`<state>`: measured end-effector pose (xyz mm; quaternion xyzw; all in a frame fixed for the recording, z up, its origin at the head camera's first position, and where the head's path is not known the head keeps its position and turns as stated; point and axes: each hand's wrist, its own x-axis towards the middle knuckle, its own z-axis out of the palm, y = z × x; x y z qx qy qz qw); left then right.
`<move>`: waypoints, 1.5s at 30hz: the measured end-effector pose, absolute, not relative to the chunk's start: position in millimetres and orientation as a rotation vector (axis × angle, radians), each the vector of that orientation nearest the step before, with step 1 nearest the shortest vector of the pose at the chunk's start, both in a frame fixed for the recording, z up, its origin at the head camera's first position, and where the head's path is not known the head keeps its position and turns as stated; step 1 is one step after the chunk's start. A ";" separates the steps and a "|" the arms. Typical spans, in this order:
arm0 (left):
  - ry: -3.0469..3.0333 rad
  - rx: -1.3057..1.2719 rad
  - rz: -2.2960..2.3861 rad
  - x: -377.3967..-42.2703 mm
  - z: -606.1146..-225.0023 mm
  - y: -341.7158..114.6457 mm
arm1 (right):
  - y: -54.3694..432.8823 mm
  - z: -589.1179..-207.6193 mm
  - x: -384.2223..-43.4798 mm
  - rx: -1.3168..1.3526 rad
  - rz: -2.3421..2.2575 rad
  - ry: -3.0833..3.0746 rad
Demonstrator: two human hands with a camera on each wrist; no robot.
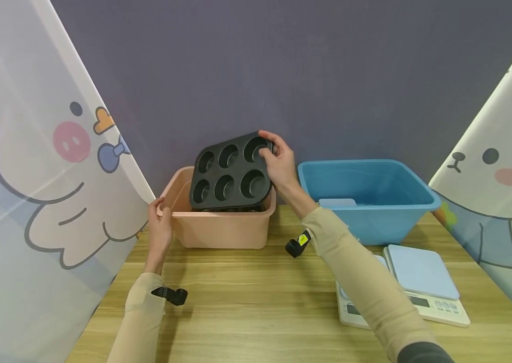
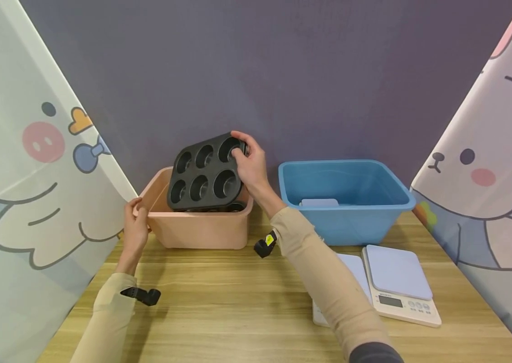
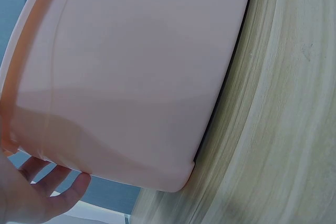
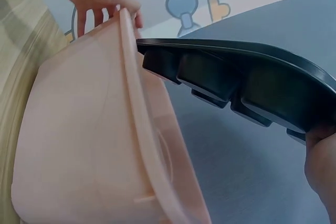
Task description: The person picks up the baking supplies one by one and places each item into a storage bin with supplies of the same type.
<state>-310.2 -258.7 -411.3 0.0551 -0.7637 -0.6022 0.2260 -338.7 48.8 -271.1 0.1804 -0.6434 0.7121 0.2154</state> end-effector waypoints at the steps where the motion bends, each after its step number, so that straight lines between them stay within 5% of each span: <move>1: -2.107 0.155 -1.659 -309.8 -411.3 -259.3 | 47.7 -273.0 -340.4 0.490 1.967 -1.796; 33: -2.102 0.157 -1.677 -304.7 -409.5 -252.4 | 45.5 -327.1 -373.4 0.184 1.956 -2.180; 45: -2.109 0.164 -1.671 -303.9 -410.1 -254.6 | 44.9 -335.4 -371.1 0.435 1.172 -2.636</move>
